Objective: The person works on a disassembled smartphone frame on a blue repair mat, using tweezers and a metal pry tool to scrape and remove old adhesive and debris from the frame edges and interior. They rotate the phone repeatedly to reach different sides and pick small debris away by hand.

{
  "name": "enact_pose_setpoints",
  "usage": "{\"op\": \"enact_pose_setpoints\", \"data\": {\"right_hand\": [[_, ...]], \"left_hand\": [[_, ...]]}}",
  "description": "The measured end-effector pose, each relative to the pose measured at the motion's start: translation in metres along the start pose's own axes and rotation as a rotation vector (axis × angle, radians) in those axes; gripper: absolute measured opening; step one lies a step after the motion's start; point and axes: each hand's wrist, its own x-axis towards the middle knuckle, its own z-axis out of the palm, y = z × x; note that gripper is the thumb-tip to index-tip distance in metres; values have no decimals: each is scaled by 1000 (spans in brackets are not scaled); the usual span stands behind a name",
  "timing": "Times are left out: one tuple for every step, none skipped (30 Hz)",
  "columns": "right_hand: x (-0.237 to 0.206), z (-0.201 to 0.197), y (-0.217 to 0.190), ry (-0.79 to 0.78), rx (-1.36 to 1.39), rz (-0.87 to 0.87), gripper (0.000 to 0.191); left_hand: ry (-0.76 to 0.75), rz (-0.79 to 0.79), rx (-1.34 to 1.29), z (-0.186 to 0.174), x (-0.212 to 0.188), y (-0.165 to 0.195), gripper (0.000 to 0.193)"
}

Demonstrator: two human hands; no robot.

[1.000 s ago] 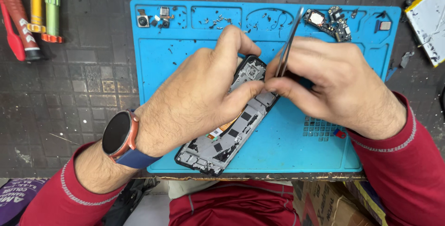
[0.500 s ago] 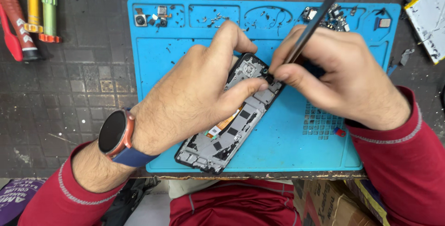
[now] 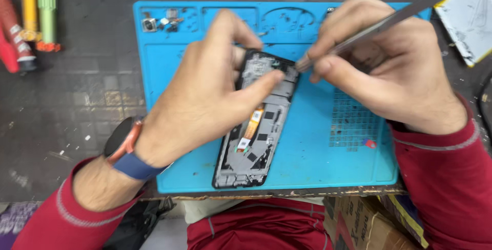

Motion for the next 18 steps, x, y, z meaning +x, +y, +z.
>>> {"op": "enact_pose_setpoints", "data": {"right_hand": [[-2, 4, 0, 65, 126, 16, 12], [-3, 7, 0, 130, 256, 28, 12], [-5, 8, 0, 150, 242, -8, 14], [-5, 11, 1, 164, 230, -50, 16], [-5, 12, 2, 169, 225, -51, 17], [-5, 14, 3, 174, 220, -53, 18], [-6, 15, 4, 174, 221, -2, 18], [-7, 16, 3, 172, 223, 53, 19], [-9, 17, 4, 155, 235, 54, 18], [-10, 19, 4, 135, 247, 58, 18], [-12, 21, 4, 126, 261, 68, 17], [-14, 22, 5, 117, 274, 78, 17], [-15, 25, 6, 122, 287, 90, 17], [-16, 27, 7, 128, 299, 101, 16], [-17, 28, 8, 133, 278, 108, 16], [-18, 30, 9, 137, 261, 119, 16], [-18, 31, 10, 141, 244, 132, 16], [-19, 33, 10, 155, 263, 147, 17]], "left_hand": [[2, -46, -34, -1, -1, 2, 41], [4, -95, -64, -1, -2, 3, 39], [-3, -71, -90, 1, -3, 5, 36], [0, -50, -112, 1, -6, 7, 34], [7, -29, -129, 2, -8, 9, 31], [10, -12, -87, 2, -10, 10, 31], [10, 3, -50, 4, -11, 11, 31], [7, 14, -16, 5, -12, 11, 31], [-5, -20, -34, 6, -12, 11, 29], [-16, -57, -54, 5, -13, 11, 28], [-26, -94, -75, 6, -14, 11, 26], [-27, -85, -84, 6, -14, 10, 25], [-26, -72, -91, 6, -15, 10, 23], [-25, -57, -98, 5, -14, 9, 22], [-25, -58, -94, 5, -14, 9, 22], [-26, -63, -91, 5, -14, 9, 21], [-30, -71, -90, 5, -15, 10, 21], [-32, -59, -99, 5, -15, 10, 21]]}}
